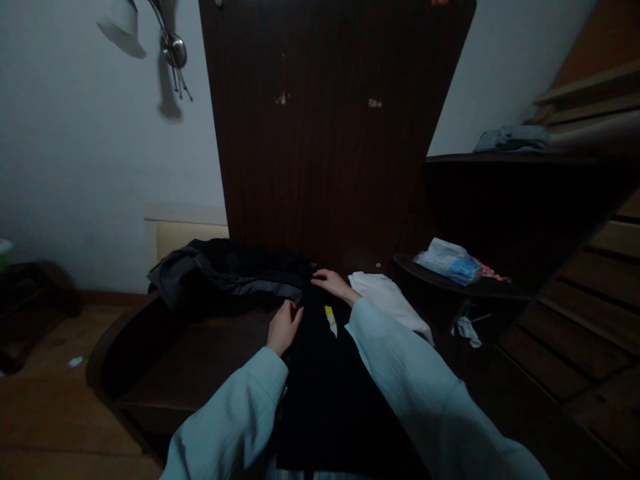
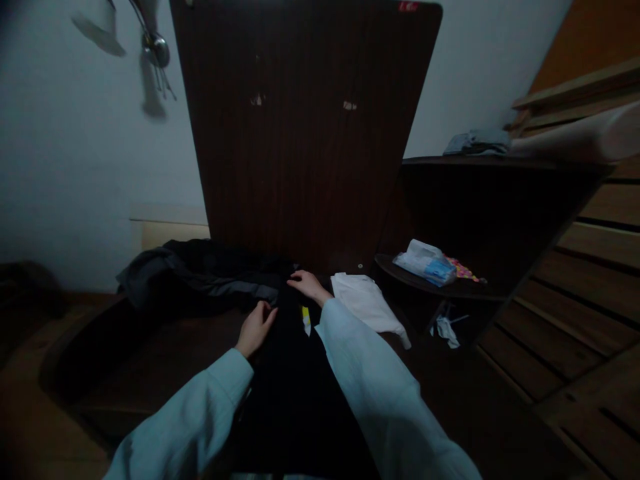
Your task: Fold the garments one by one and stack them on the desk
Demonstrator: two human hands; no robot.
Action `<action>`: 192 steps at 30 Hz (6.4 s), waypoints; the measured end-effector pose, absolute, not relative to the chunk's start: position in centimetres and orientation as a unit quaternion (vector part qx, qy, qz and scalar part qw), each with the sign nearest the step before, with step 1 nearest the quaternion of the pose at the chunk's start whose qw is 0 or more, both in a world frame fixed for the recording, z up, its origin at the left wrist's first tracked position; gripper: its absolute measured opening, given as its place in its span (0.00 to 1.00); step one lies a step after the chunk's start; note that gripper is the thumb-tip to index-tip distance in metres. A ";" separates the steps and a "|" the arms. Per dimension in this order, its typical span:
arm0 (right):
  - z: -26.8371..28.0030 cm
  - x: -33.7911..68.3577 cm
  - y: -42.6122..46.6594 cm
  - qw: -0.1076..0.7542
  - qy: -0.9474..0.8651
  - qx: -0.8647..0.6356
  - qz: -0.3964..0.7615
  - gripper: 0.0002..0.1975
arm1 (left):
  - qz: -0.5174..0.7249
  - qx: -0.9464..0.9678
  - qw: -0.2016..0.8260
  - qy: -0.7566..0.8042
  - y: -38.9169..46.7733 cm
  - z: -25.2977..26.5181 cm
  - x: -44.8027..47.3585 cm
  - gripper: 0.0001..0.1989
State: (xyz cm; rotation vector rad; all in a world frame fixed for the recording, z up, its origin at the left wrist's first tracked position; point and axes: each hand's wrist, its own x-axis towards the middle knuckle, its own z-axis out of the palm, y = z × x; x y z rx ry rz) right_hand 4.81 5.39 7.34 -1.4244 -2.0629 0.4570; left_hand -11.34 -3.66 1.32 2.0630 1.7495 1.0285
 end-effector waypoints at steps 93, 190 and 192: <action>8.3 12.9 4.5 0.561 -0.598 -0.475 0.320 0.22 | 0.590 0.538 0.477 0.367 5.0 8.7 -7.1 0.35; -0.9 10.9 -1.7 0.573 -0.539 -0.592 0.176 0.15 | 0.508 0.640 0.115 0.565 -1.9 0.6 -13.0 0.09; -1.0 11.1 -1.6 0.561 -0.541 -0.597 0.189 0.16 | 0.474 0.652 0.102 0.583 -2.0 0.7 -13.0 0.10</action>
